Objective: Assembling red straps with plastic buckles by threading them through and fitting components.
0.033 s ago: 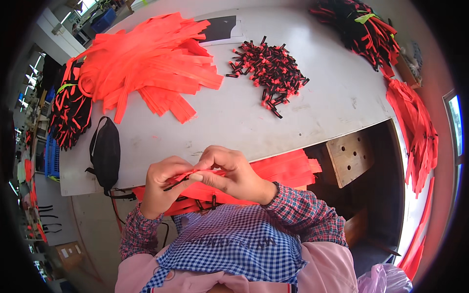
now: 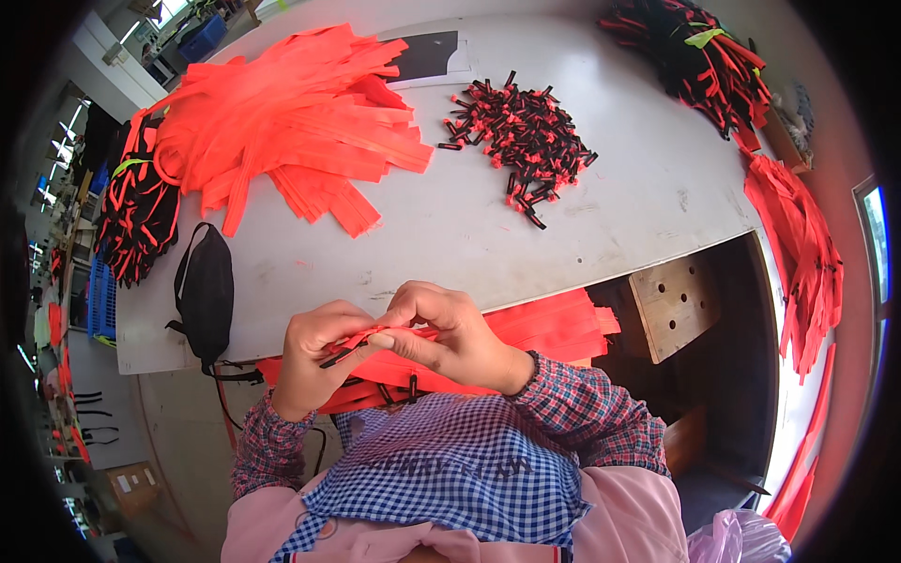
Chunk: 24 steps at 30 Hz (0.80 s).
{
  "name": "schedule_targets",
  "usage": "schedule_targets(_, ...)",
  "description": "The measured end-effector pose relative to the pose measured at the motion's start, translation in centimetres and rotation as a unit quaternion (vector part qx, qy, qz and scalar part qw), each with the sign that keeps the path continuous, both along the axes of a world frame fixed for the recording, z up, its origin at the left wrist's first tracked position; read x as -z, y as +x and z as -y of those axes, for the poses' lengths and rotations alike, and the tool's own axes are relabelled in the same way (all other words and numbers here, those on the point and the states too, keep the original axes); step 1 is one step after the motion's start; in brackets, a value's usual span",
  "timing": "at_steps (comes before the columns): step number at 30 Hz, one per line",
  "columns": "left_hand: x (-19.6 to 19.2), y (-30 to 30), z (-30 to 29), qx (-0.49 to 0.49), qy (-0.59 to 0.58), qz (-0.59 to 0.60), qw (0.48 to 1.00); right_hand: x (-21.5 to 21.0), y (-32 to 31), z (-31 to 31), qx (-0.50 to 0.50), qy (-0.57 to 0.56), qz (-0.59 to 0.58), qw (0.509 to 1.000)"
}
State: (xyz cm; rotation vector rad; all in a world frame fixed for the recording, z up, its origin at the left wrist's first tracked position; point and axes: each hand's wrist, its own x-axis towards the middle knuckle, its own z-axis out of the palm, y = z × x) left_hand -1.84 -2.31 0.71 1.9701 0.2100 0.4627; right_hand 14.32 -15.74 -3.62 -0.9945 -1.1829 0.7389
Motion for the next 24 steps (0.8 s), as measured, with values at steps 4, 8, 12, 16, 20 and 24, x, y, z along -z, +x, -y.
schedule_targets(4, -0.9, 0.5, 0.0, -0.003, 0.042, 0.016, 0.999, -0.7, 0.1, -0.1, 0.008, -0.005, -0.031, 0.999)
schedule_targets(8, -2.2, 0.6, 0.9, -0.031, -0.006, 0.023, 0.999, -1.9, 0.6, 0.0, 0.028, -0.022, -0.030, 0.999)
schedule_targets(12, -2.7, 0.8, -0.2, -0.036, -0.062, -0.004, 0.997, -2.9, -0.2, -0.5, 0.040, -0.053, -0.013, 0.998)
schedule_targets(16, -2.7, 1.1, -1.2, -0.003, -0.136, -0.007, 0.991, -4.6, -1.0, -1.8, 0.076, -0.061, -0.001, 0.995)
schedule_targets(20, -3.9, 1.8, -2.1, -0.024, -0.172, 0.071, 0.982, -7.9, -0.7, -3.7, 0.111, -0.017, 0.029, 0.993)
schedule_targets(24, -6.4, 1.3, -3.5, 0.000, -0.218, 0.134, 0.967, -12.2, 0.9, -5.0, 0.114, -0.004, 0.177, 0.978)
